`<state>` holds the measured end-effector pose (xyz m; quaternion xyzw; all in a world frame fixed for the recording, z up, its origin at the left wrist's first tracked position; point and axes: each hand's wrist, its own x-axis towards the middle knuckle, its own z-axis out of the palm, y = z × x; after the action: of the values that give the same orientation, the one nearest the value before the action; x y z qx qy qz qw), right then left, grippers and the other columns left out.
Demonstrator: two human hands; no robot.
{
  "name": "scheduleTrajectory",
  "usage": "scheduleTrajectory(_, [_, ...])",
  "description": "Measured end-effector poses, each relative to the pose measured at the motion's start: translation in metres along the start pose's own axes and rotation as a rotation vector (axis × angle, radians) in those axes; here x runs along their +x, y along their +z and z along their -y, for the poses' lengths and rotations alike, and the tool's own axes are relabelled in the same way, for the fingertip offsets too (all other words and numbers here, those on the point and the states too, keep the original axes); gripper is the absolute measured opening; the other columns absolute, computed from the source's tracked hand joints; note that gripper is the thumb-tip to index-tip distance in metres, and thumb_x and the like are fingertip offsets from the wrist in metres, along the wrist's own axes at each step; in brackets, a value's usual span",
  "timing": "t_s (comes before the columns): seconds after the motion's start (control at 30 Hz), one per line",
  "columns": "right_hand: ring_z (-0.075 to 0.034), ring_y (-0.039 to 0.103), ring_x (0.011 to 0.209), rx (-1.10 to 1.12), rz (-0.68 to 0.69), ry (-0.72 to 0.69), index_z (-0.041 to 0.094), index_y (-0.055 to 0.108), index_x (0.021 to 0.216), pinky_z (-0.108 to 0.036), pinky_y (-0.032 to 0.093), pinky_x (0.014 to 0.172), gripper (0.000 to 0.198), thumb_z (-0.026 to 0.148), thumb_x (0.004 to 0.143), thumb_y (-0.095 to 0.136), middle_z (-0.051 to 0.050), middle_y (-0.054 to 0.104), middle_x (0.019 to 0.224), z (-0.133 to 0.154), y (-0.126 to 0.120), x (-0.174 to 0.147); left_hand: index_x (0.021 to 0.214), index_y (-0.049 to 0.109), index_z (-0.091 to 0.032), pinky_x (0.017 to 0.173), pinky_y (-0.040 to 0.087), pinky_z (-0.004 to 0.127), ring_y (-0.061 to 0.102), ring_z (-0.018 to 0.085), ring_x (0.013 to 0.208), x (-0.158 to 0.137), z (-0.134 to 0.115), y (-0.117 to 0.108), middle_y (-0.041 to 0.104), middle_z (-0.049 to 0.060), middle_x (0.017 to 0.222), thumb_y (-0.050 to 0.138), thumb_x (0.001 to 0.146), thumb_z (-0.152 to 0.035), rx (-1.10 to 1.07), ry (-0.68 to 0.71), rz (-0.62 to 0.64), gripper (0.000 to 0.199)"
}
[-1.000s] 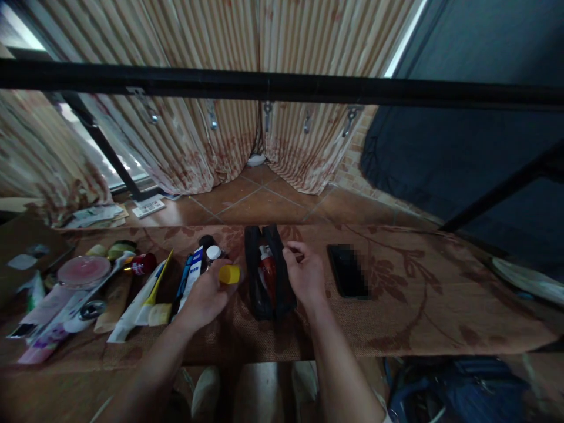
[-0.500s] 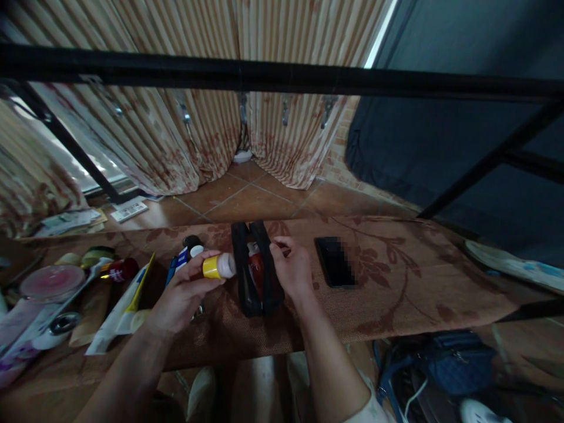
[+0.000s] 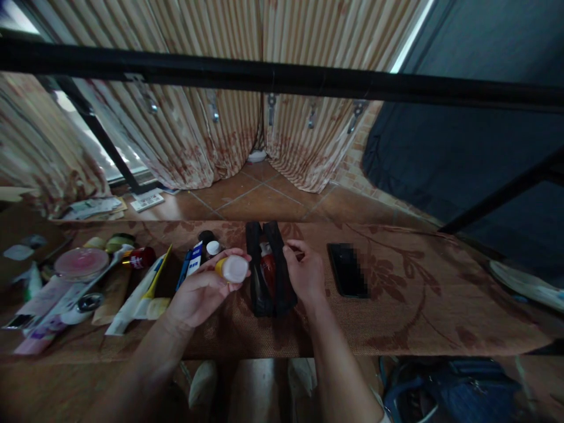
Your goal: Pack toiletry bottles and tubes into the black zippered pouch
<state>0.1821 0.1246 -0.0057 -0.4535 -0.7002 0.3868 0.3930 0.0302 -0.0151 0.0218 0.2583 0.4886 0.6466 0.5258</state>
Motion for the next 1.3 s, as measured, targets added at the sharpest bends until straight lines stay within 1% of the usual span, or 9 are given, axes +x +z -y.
scheduleTrajectory(0.1, [-0.022, 0.068, 0.076, -0.006, -0.010, 0.001, 0.016, 0.073, 0.095, -0.033, 0.051, 0.068, 0.034, 0.043, 0.078, 0.061, -0.010, 0.075, 0.088, 0.002, 0.000, -0.002, 0.109, 0.058, -0.017, 0.061, 0.043, 0.026, 0.061, 0.020, 0.085, 0.002, 0.004, -0.002, 0.065, 0.009, 0.101, 0.056, 0.057, -0.018, -0.105, -0.026, -0.002, 0.052])
scheduleTrajectory(0.23, [-0.021, 0.067, 0.070, -0.050, -0.034, 0.043, 0.016, 0.074, 0.095, -0.031, 0.050, 0.064, 0.036, 0.044, 0.076, 0.062, -0.009, 0.074, 0.082, 0.004, 0.000, -0.005, 0.101, 0.059, -0.017, 0.053, 0.038, 0.022, 0.059, 0.012, 0.063, 0.003, 0.008, -0.003, 0.062, 0.002, 0.079, 0.061, 0.059, -0.021, -0.194, -0.071, -0.010, 0.042])
scheduleTrajectory(0.4, [-0.021, 0.067, 0.067, -0.077, -0.020, 0.064, 0.017, 0.074, 0.097, -0.030, 0.048, 0.059, 0.037, 0.044, 0.075, 0.063, -0.008, 0.074, 0.078, 0.003, -0.001, -0.006, 0.091, 0.058, -0.016, 0.043, 0.029, 0.020, 0.044, 0.006, 0.046, 0.005, 0.013, -0.006, 0.055, -0.002, 0.068, 0.062, 0.064, -0.029, 0.027, -0.053, -0.131, 0.030])
scheduleTrajectory(0.5, [-0.021, 0.067, 0.069, -0.094, -0.026, 0.063, 0.018, 0.074, 0.095, -0.030, 0.049, 0.061, 0.035, 0.044, 0.074, 0.063, -0.007, 0.074, 0.079, 0.003, -0.002, -0.006, 0.095, 0.058, -0.018, 0.050, 0.039, 0.023, 0.051, 0.011, 0.056, 0.004, 0.018, -0.012, 0.057, -0.001, 0.073, 0.062, 0.067, -0.028, 0.446, 0.046, -0.208, 0.030])
scheduleTrajectory(0.6, [-0.021, 0.067, 0.069, -0.103, -0.016, 0.052, 0.019, 0.074, 0.093, -0.030, 0.049, 0.061, 0.034, 0.044, 0.074, 0.063, -0.007, 0.073, 0.077, 0.003, -0.002, -0.005, 0.099, 0.059, -0.020, 0.074, 0.049, 0.032, 0.061, 0.020, 0.082, 0.001, 0.022, -0.018, 0.064, 0.004, 0.089, 0.062, 0.068, -0.022, 0.990, 0.170, -0.267, 0.031])
scheduleTrajectory(0.73, [-0.021, 0.067, 0.070, -0.130, -0.007, 0.032, 0.021, 0.074, 0.092, -0.030, 0.049, 0.062, 0.031, 0.043, 0.075, 0.062, -0.006, 0.073, 0.076, 0.004, -0.002, -0.005, 0.105, 0.058, -0.020, 0.086, 0.048, 0.038, 0.062, 0.028, 0.099, -0.002, 0.025, -0.021, 0.065, 0.011, 0.105, 0.061, 0.071, -0.019, 1.380, 0.081, -0.295, 0.033])
scheduleTrajectory(0.93, [-0.021, 0.067, 0.068, -0.147, -0.015, 0.009, 0.021, 0.075, 0.090, -0.030, 0.049, 0.060, 0.028, 0.041, 0.076, 0.062, -0.005, 0.073, 0.073, 0.007, -0.001, -0.007, 0.113, 0.055, -0.014, 0.082, 0.050, 0.039, 0.064, 0.031, 0.101, 0.002, 0.029, -0.019, 0.064, 0.018, 0.108, 0.056, 0.077, -0.013, 1.529, -0.105, -0.291, 0.037])
scheduleTrajectory(1.1, [-0.021, 0.067, 0.069, -0.124, 0.010, 0.020, 0.020, 0.074, 0.093, -0.030, 0.049, 0.061, 0.032, 0.044, 0.077, 0.061, -0.006, 0.073, 0.076, 0.002, -0.002, -0.006, 0.115, 0.055, -0.012, 0.079, 0.051, 0.039, 0.064, 0.031, 0.100, 0.003, 0.030, -0.020, 0.062, 0.020, 0.113, 0.053, 0.079, -0.012, 1.546, -0.092, -0.319, 0.036])
scheduleTrajectory(1.3, [-0.021, 0.067, 0.069, -0.092, -0.012, 0.013, 0.017, 0.074, 0.093, -0.031, 0.050, 0.063, 0.034, 0.044, 0.076, 0.060, -0.007, 0.073, 0.077, 0.004, 0.001, -0.005, 0.115, 0.056, -0.016, 0.081, 0.049, 0.036, 0.064, 0.028, 0.100, 0.002, 0.026, -0.021, 0.064, 0.016, 0.114, 0.054, 0.079, -0.014, 1.572, -0.088, -0.313, 0.036])
